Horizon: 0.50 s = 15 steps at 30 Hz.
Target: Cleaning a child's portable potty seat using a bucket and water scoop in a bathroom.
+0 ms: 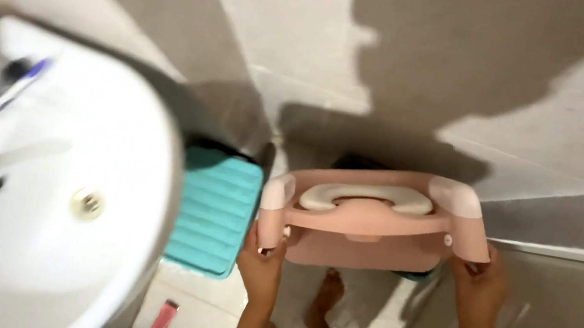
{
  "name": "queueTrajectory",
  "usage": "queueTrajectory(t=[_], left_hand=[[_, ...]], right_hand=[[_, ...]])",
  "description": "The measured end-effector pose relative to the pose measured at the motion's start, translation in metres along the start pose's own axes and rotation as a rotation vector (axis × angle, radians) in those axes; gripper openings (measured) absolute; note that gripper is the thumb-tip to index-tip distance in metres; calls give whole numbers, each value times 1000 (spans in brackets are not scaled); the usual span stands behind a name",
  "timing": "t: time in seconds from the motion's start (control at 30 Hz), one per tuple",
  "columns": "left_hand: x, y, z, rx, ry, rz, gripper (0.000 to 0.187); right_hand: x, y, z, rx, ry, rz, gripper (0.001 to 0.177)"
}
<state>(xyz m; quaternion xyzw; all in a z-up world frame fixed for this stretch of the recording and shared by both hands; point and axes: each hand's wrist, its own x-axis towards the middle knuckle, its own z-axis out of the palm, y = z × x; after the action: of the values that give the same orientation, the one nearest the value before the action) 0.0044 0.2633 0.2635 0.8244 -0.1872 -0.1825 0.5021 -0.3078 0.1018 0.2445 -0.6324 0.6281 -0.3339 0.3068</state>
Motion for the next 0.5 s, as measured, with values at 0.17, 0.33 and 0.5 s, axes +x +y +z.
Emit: queueTrajectory(t=[0.17,0.33,0.5], left_hand=[[-11,-16,-63,-104,79,-66,51],[-30,-31,-126,-19,136,-143,42],[-51,-55,-174,-132,221,-136,50]], right_hand=[[-34,-34,30,-10,-79,-4,46],[-80,-59,49,-60,-140,-56,49],[-114,-87,62,-132,-186,-97,47]])
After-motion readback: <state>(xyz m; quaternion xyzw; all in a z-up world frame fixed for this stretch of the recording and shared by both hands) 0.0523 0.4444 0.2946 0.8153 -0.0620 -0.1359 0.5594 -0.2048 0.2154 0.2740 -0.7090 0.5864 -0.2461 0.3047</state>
